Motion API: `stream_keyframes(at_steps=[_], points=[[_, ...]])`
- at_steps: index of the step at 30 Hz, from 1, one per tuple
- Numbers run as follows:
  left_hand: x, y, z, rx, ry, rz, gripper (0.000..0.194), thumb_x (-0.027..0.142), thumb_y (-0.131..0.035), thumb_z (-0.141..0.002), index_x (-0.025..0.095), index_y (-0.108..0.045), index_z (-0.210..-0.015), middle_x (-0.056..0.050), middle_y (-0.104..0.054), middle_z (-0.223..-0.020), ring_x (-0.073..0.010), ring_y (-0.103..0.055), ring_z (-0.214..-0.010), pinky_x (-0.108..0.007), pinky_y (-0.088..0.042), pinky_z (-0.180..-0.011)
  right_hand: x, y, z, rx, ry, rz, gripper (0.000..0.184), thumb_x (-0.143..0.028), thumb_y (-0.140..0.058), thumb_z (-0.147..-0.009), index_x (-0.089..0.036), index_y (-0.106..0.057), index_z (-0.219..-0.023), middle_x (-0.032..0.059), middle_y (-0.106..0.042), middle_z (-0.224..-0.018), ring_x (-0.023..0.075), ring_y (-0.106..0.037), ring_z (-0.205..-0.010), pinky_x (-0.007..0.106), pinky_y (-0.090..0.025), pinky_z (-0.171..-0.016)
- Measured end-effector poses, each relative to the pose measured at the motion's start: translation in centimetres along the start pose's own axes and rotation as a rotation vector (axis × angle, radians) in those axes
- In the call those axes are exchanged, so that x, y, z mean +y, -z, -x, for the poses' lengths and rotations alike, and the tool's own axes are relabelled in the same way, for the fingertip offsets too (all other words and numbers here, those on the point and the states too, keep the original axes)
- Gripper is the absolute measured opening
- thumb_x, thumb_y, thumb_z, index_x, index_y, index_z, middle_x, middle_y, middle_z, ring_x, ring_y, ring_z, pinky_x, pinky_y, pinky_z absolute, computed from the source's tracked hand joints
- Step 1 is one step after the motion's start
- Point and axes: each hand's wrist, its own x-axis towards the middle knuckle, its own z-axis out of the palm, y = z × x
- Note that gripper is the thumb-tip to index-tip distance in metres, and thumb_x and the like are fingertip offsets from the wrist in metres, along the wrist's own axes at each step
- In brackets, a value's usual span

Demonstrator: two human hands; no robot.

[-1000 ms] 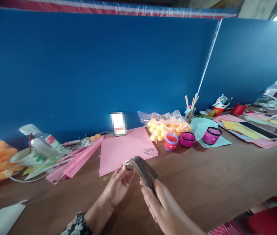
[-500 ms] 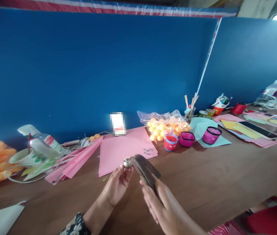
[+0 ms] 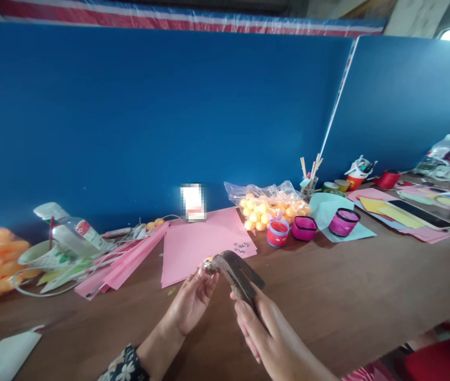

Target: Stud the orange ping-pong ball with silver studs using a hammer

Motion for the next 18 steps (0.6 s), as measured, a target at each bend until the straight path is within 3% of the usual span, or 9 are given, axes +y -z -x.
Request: stream_keyframes(at_steps=[5, 13, 18], points=[[0.0, 0.1, 0.1, -0.026, 0.003, -0.071, 0.015, 0.013, -0.065, -0.072, 0.015, -0.066, -0.087, -0.002, -0.069, -0.089, -0.014, -0.065, -0.086, -0.017, -0.051, -0.078, 0.6, 0.1, 0.0, 0.027, -0.015, 0.019, 0.044, -0.055, -0.034, -0.086, -0.018, -0.044, -0.108, -0.0053, -0.043, -0.062, 0.0054, -0.037, -0.041, 0.019, -0.038, -0.039], [0.1, 0.1, 0.2, -0.039, 0.034, -0.08, 0.019, 0.018, -0.061, -0.077, 0.016, -0.063, -0.095, -0.005, -0.069, -0.094, -0.0181, -0.065, -0.089, -0.021, -0.052, -0.077, 1.7, 0.3, 0.2, 0.033, 0.002, 0.05, 0.045, -0.055, -0.032, -0.087, -0.019, -0.043, -0.112, -0.0045, -0.044, -0.065, 0.0055, -0.038, -0.042, 0.019, -0.039, -0.039], [0.1, 0.0, 0.1, 0.027, 0.03, -0.058, 0.015, 0.015, -0.062, -0.075, 0.015, -0.064, -0.09, -0.003, -0.07, -0.087, -0.0153, -0.066, -0.083, -0.02, -0.053, -0.074, 1.3, 0.3, 0.3, 0.012, -0.006, 0.035, 0.044, -0.054, -0.032, -0.087, -0.019, -0.043, -0.11, -0.0041, -0.044, -0.066, 0.0052, -0.038, -0.043, 0.019, -0.039, -0.04]])
